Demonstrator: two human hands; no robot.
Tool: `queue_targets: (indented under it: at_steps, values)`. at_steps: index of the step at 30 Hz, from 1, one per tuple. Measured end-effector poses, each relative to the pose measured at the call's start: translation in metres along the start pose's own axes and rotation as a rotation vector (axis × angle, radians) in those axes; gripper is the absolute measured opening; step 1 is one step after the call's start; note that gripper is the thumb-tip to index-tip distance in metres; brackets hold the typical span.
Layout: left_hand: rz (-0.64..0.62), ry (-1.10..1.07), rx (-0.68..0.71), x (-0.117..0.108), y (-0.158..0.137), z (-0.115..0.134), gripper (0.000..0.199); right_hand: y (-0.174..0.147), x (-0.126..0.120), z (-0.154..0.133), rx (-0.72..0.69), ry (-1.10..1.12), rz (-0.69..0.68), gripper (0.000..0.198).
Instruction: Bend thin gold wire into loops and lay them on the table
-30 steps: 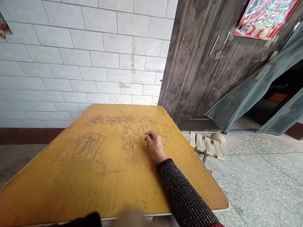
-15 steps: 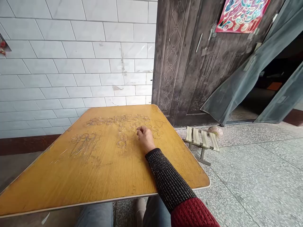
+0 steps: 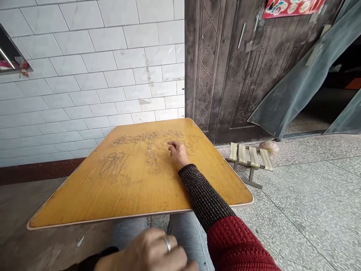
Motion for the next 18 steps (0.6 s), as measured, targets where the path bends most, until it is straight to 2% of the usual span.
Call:
queue_targets:
  at_steps: [1, 2, 4, 5, 8, 11, 14, 18]
  values:
    - [-0.026, 0.053, 0.057, -0.002, 0.002, -0.007, 0.014, -0.001, 0.001, -0.002, 0.004, 0.027, -0.017, 0.017]
    - [-0.072, 0.106, 0.050, -0.003, 0.003, -0.021, 0.014, -0.002, 0.001, -0.004, 0.006, 0.052, -0.037, 0.019]
    - [-0.042, 0.120, -0.055, -0.015, 0.006, -0.062, 0.020, -0.004, 0.003, -0.009, 0.005, 0.097, -0.078, 0.023]
    - [0.021, 0.089, -0.155, -0.023, 0.006, -0.087, 0.022, -0.006, 0.004, -0.012, 0.000, 0.115, -0.100, 0.025]
    - [0.259, -0.170, -0.470, -0.041, 0.002, -0.164, 0.015, -0.012, 0.009, -0.023, -0.022, 0.155, -0.175, 0.031]
    - [0.458, -0.710, -0.823, -0.036, -0.007, -0.224, 0.018, -0.020, 0.018, -0.032, -0.035, 0.175, -0.264, 0.033]
    - [0.478, -0.867, -0.838, -0.031, -0.001, -0.242, 0.029, -0.028, 0.030, -0.037, -0.024, 0.191, -0.361, 0.033]
    - [0.463, -1.088, -0.771, -0.021, 0.009, -0.246, 0.029, -0.032, 0.038, -0.038, 0.013, 0.176, -0.418, 0.034]
Point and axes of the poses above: each hand's wrist, its own y-axis towards the middle knuckle, its own x-axis out of the palm, z = x × y, the point moved 6 cm from there along y, towards the middle knuckle, and after that the axes turned 5 degrees about -y, right-handed, at the moved point
